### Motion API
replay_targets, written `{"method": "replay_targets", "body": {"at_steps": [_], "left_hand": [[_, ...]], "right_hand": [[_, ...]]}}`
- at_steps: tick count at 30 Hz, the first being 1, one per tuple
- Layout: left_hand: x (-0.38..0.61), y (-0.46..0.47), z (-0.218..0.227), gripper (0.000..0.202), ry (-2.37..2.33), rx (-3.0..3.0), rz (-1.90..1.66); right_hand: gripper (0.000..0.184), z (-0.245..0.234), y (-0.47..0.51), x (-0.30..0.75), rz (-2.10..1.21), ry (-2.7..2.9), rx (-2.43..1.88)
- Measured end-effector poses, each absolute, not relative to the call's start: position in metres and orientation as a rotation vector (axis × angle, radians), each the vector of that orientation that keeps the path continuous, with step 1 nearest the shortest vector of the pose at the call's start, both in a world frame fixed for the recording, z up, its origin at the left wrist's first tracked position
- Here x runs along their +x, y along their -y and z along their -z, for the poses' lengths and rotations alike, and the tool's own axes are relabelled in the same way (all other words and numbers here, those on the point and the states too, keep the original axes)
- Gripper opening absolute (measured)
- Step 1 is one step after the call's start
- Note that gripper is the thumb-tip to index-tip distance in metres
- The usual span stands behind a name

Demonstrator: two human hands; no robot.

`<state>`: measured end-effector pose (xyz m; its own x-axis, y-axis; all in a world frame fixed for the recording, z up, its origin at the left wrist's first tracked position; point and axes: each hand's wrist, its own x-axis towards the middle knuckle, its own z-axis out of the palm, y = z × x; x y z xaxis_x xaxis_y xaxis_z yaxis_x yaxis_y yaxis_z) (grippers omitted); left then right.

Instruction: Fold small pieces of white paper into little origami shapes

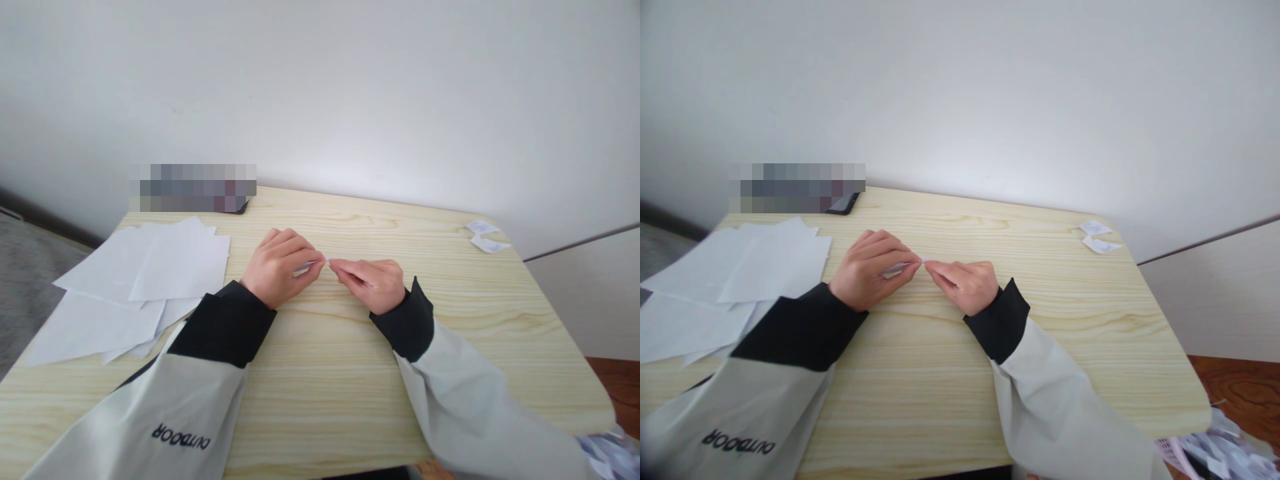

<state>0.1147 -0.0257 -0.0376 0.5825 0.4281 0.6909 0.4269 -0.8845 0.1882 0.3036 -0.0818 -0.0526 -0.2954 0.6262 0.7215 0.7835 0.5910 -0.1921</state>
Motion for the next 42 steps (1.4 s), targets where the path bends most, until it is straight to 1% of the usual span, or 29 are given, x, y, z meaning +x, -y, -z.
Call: {"method": "replay_targets", "body": {"at_steps": [10, 15, 22, 28, 33, 42], "left_hand": [[0.1147, 0.0253, 0.0388, 0.011, -0.717, 2.803, -1.232], [0.1139, 0.0247, 0.0397, 0.011, -0.693, 2.832, -1.210], [0.1145, 0.0254, 0.0390, 0.010, -0.655, 2.884, -1.207], [0.1142, 0.0255, 0.0388, 0.012, -0.670, 2.934, -1.172], [0.1125, 0.0242, 0.0387, 0.012, -0.665, 3.018, -1.115], [0.1125, 0.0240, 0.0377, 0.008, -0.670, 3.009, -1.144]], "right_hand": [[0.012, 0.0550, 0.0808, 0.3030, 0.231, 2.033, -1.112], [0.011, 0.0550, 0.0800, 0.3003, 0.312, 2.030, -1.149], [0.017, 0.0535, 0.0809, 0.2973, 0.381, 2.055, -1.267], [0.020, 0.0533, 0.0806, 0.2978, 0.389, 2.104, -1.275], [0.020, 0.0539, 0.0795, 0.2984, 0.317, 2.153, -1.273], [0.014, 0.0563, 0.0792, 0.3001, 0.093, 2.150, -1.357]]}}
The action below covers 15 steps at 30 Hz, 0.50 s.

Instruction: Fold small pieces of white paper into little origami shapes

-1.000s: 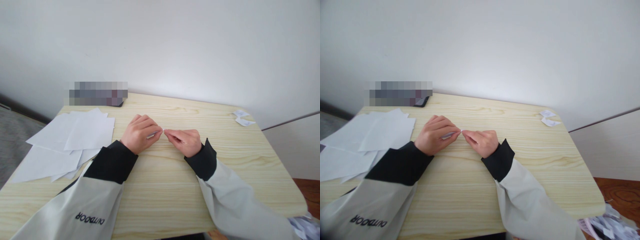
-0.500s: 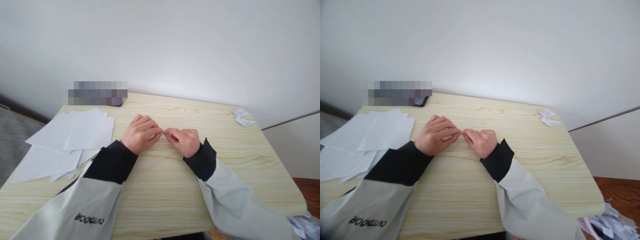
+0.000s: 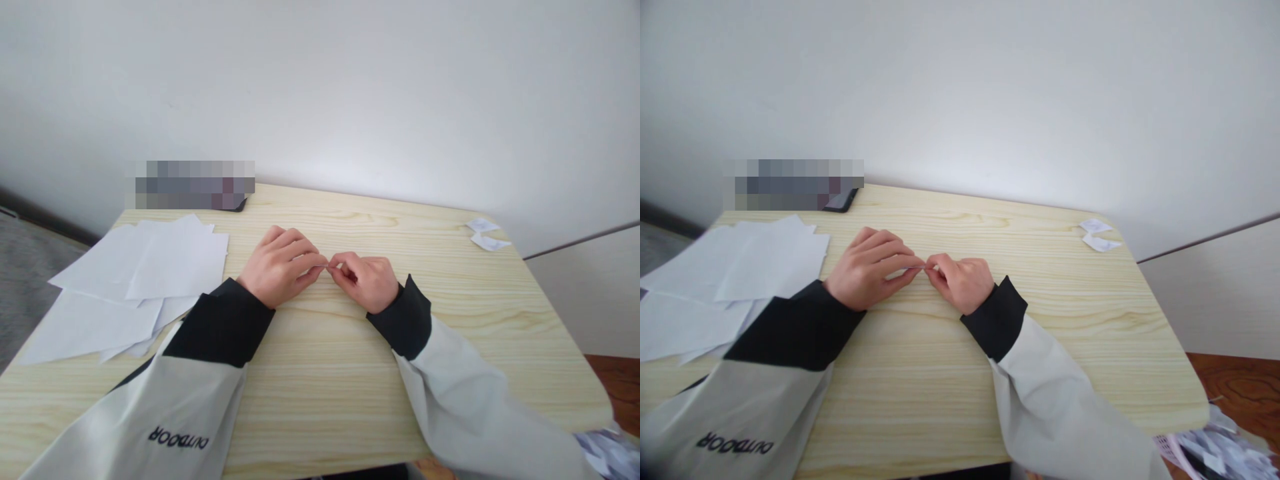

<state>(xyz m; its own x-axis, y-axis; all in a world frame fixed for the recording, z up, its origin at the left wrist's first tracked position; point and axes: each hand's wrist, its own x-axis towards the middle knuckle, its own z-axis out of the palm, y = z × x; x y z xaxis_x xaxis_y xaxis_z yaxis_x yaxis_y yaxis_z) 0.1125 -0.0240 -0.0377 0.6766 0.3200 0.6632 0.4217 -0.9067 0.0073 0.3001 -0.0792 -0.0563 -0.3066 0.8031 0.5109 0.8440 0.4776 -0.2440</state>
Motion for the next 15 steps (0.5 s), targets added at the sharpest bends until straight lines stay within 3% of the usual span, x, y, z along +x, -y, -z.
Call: {"method": "replay_targets", "body": {"at_steps": [6, 15], "left_hand": [[0.1124, 0.0241, 0.0382, 0.009, 0.621, -2.742, 1.078], [0.1134, 0.0244, 0.0378, 0.010, 0.621, -2.771, 1.078]], "right_hand": [[0.015, 0.0568, 0.0784, 0.3036, 0.008, 2.088, -1.356], [0.013, 0.0556, 0.0794, 0.3021, 0.135, 2.091, -1.321]]}}
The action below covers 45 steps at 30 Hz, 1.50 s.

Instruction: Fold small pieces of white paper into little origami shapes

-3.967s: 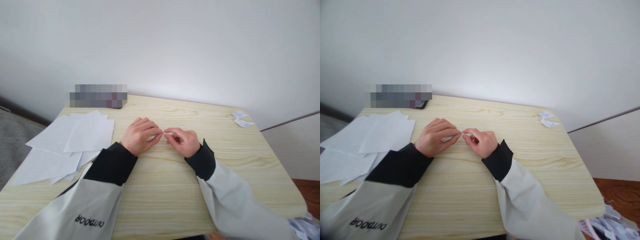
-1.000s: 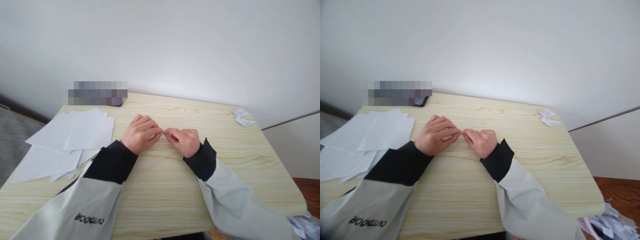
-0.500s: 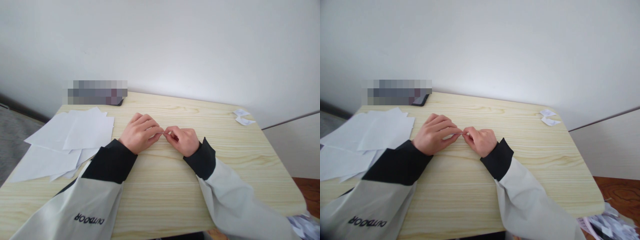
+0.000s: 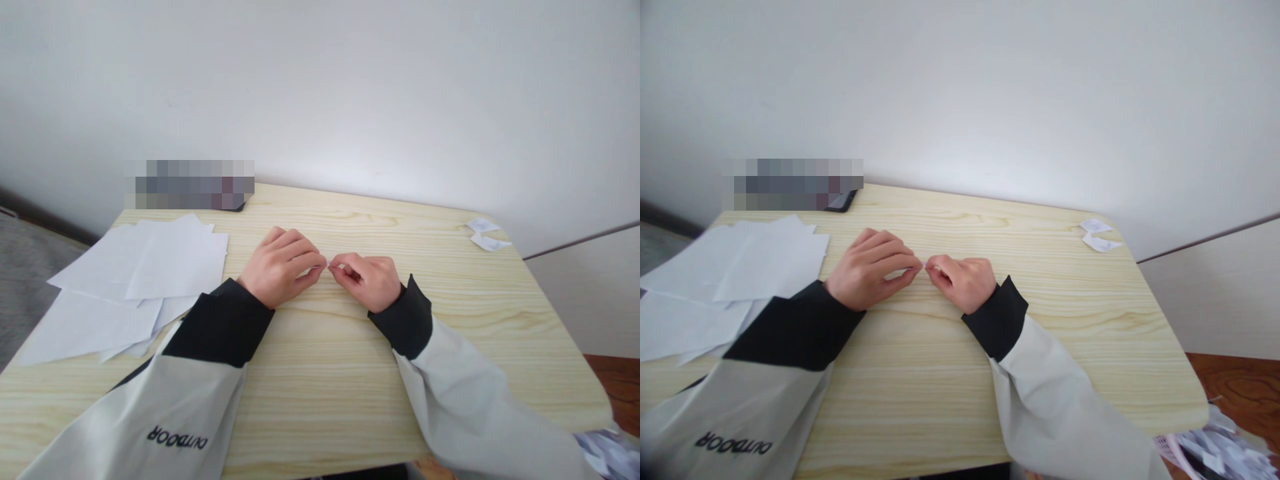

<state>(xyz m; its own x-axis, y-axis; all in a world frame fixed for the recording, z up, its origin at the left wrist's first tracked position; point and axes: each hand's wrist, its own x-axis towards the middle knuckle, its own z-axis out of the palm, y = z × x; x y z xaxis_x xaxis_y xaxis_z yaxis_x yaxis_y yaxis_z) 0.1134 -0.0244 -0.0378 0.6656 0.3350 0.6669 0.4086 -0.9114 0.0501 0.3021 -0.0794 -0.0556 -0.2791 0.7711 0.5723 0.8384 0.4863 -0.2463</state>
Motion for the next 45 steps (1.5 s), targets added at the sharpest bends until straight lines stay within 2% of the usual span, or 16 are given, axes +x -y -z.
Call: {"method": "replay_targets", "body": {"at_steps": [8, 11, 16, 23, 32, 40, 45], "left_hand": [[0.1131, 0.0250, 0.0382, 0.012, 0.661, -2.781, 1.035], [0.1128, 0.0253, 0.0381, 0.012, 0.678, -2.772, 1.056], [0.1114, 0.0239, 0.0383, 0.010, 0.638, -2.768, 1.101], [0.1100, 0.0222, 0.0407, 0.013, 0.593, -2.811, 1.127], [0.1092, 0.0217, 0.0411, 0.018, 0.554, -2.878, 1.094], [0.1097, 0.0221, 0.0455, 0.033, 0.596, -2.913, 1.018], [0.1098, 0.0223, 0.0457, 0.030, 0.628, -2.878, 1.081]], "right_hand": [[0.019, 0.0546, 0.0794, 0.3023, 0.183, 2.146, -1.283], [0.014, 0.0547, 0.0798, 0.3015, 0.024, 2.042, -1.350], [0.019, 0.0560, 0.0794, 0.3006, -0.221, 1.944, -1.421], [0.013, 0.0563, 0.0803, 0.3011, -0.120, 1.981, -1.308], [0.014, 0.0564, 0.0811, 0.3010, 0.023, 1.963, -1.307], [0.016, 0.0566, 0.0805, 0.3022, -0.070, 1.929, -1.330], [0.015, 0.0559, 0.0807, 0.3029, -0.060, 1.929, -1.313]]}}
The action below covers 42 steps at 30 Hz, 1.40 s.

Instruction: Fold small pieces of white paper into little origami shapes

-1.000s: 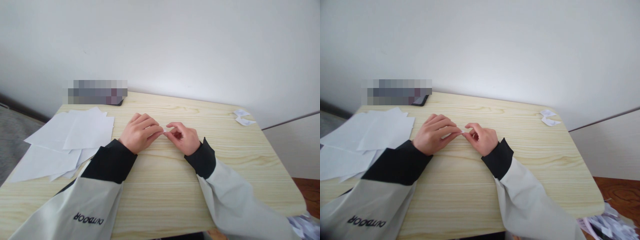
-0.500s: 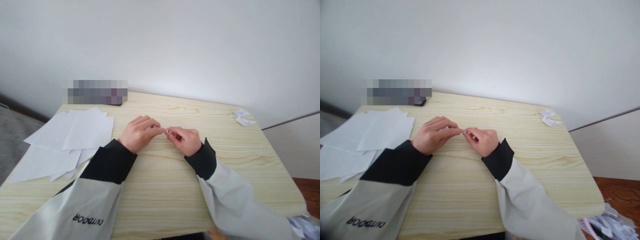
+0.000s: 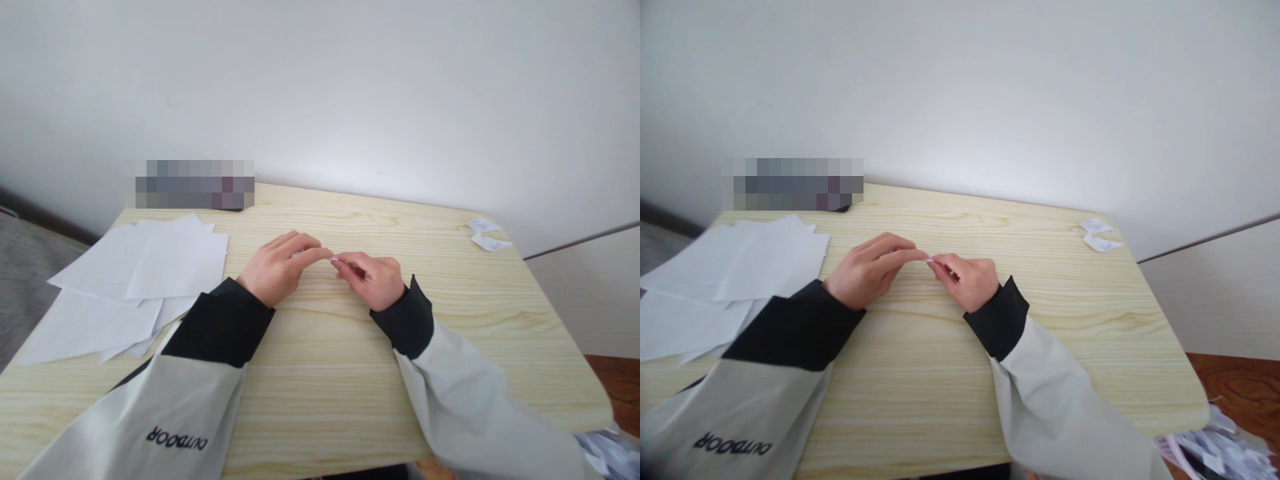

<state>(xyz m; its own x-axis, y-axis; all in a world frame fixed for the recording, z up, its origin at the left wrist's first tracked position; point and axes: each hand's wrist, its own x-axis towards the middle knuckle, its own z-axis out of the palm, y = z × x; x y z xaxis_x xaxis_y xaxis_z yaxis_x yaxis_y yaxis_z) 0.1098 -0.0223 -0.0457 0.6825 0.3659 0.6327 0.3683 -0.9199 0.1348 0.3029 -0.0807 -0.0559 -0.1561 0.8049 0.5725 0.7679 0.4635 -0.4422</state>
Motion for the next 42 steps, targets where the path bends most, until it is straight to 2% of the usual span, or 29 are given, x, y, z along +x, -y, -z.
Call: {"method": "replay_targets", "body": {"at_steps": [4, 11, 23, 35, 39, 42], "left_hand": [[0.110, 0.022, 0.044, 0.023, 0.626, -2.877, 1.131], [0.109, 0.022, 0.043, 0.023, 0.573, -2.915, 1.159], [0.109, 0.022, 0.046, 0.022, 0.816, -2.998, 1.103], [0.109, 0.032, 0.039, 0.022, 1.171, -3.126, 1.065], [0.111, 0.032, 0.037, 0.021, 1.044, -3.212, 1.193], [0.113, 0.034, 0.033, 0.022, 1.218, -3.241, 1.277]], "right_hand": [[0.015, 0.056, 0.080, 0.303, -0.035, 1.949, -1.312], [0.013, 0.055, 0.081, 0.303, -0.040, 1.936, -1.318], [0.015, 0.056, 0.082, 0.305, -0.363, 1.763, -1.371], [0.017, 0.052, 0.083, 0.304, -0.464, 1.748, -1.346], [0.012, 0.049, 0.085, 0.302, -0.441, 1.818, -1.299], [0.011, 0.047, 0.085, 0.301, -0.414, 1.840, -1.288]]}}
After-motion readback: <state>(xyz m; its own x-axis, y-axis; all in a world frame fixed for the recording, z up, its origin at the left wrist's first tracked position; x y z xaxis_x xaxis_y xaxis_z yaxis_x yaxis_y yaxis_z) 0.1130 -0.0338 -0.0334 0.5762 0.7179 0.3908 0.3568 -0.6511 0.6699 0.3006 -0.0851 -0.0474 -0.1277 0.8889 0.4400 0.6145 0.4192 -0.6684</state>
